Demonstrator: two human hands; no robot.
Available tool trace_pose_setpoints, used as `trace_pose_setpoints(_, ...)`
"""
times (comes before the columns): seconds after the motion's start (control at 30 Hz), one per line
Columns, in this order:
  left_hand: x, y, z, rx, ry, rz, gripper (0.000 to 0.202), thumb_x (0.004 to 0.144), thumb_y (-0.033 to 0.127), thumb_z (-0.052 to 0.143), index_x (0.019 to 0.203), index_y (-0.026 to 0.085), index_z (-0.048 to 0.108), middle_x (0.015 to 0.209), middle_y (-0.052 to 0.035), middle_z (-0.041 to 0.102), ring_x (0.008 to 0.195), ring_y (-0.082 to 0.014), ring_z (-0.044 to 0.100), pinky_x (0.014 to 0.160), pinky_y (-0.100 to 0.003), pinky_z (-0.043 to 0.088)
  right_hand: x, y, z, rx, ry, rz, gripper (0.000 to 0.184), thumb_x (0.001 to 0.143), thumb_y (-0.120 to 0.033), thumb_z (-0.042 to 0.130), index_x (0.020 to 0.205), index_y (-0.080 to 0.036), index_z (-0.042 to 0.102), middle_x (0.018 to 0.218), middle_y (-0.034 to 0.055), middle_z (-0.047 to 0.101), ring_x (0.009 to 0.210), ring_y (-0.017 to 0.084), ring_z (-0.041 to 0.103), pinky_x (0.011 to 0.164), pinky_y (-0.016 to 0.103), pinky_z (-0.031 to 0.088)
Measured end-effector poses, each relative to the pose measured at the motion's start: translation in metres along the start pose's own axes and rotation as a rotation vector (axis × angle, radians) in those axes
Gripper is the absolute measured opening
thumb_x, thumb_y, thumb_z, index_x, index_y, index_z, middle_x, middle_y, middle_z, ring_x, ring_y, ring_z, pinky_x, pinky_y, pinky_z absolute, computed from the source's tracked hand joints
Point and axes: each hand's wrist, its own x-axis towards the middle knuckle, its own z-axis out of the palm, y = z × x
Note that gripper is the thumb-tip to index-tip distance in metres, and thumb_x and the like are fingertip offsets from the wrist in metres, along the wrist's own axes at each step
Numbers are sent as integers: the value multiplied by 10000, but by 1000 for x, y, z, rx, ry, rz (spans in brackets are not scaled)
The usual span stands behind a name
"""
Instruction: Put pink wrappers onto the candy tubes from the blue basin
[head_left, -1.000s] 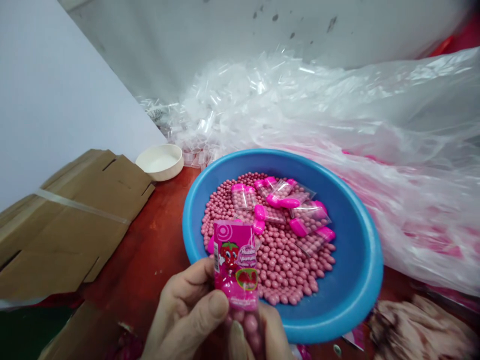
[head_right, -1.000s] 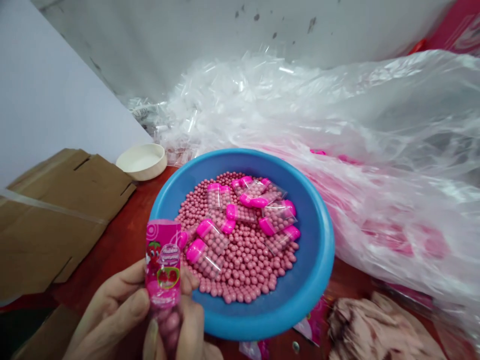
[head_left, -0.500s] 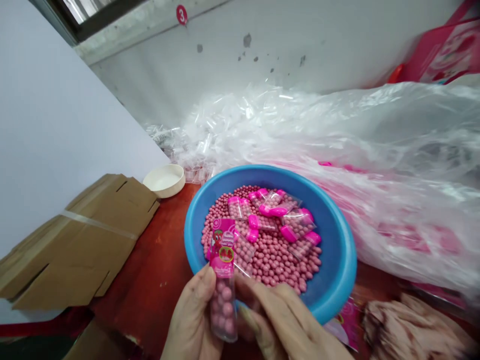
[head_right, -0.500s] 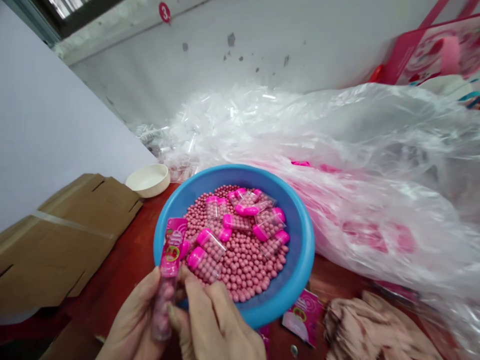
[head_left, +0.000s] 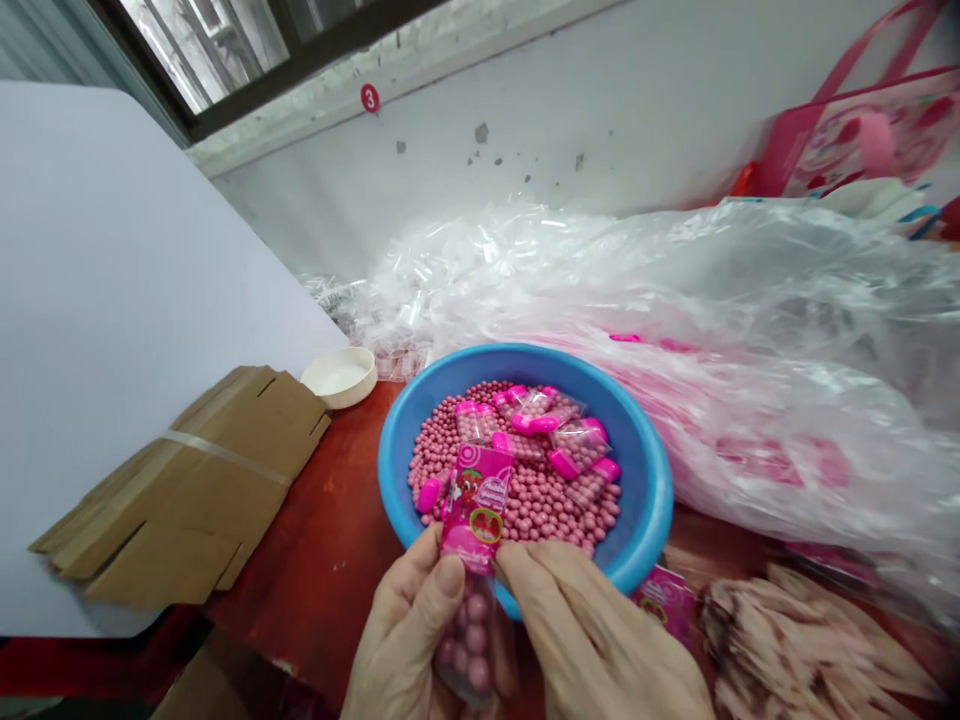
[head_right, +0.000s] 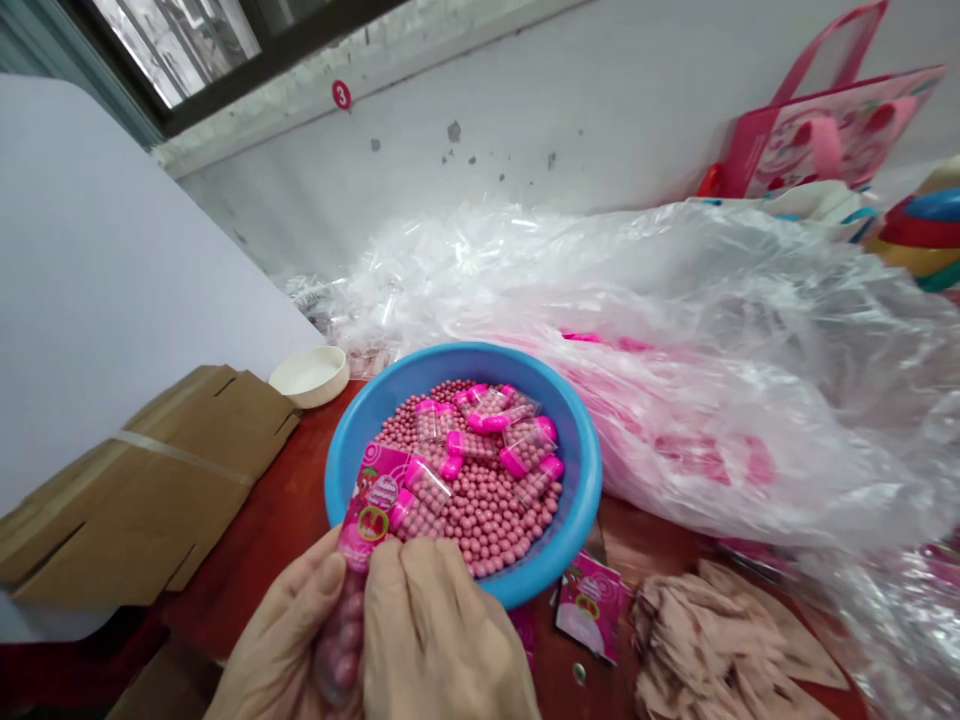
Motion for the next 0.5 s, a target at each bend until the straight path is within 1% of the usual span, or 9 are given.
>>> trace_pose_setpoints(0.07,-5,0,3,-27,14,13,341,528,218,867,804,158,677,469,41,625,351,-47,535,355,-115,441,0,2,-1,4,-3,-53,420,925,-55,292,827,-97,698,618,56,711,580,163,684,512,247,547)
trace_pose_setpoints(0.13,-10,1,7,-62,13,-13,308,527,213,868,759,149,676,485,30,629,381,-43,547,376,-109,441,-2,4,0,-7,10,-102,367,913,-44,331,840,-76,689,655,72,723,618,178,693,536,258,553)
trace_pose_setpoints(0.2,-14,2,11,-90,17,-51,265,538,211,864,717,144,680,488,27,626,392,-37,544,397,-108,447,-5,4,-1,36,17,-84,323,906,-54,366,851,-77,683,677,74,727,624,164,695,547,232,556)
trace_pose_setpoints(0.27,-16,3,13,-90,9,-53,245,548,213,859,709,145,688,493,28,621,404,-40,536,409,-114,454,-8,5,-1,118,7,-16,311,920,-95,374,884,-91,683,701,69,729,631,140,698,575,191,563)
trace_pose_setpoints(0.33,-17,1,13,-37,-13,-1,277,548,229,858,763,149,703,509,25,628,399,-43,521,422,-129,467,-10,7,-3,170,24,28,305,937,-149,386,918,-108,688,727,62,736,638,129,705,606,168,571)
trace_pose_setpoints(0.37,-17,0,13,5,-17,43,318,539,242,861,804,155,708,519,23,635,394,-46,520,424,-135,468,-11,8,-3,170,41,26,296,938,-167,402,921,-118,693,736,59,739,635,130,709,612,165,575)
trace_pose_setpoints(0.43,-17,-4,11,98,-11,139,403,536,273,860,894,176,704,531,25,644,377,-55,522,411,-145,454,-12,9,-4,144,76,-1,276,929,-174,435,907,-135,707,724,51,744,620,134,715,616,164,582)
trace_pose_setpoints(0.5,-18,-8,9,167,-2,226,427,567,287,844,954,205,681,527,31,640,391,-72,539,397,-147,426,-14,7,-5,102,95,-8,277,917,-154,446,873,-148,720,708,46,747,621,140,721,622,166,587)
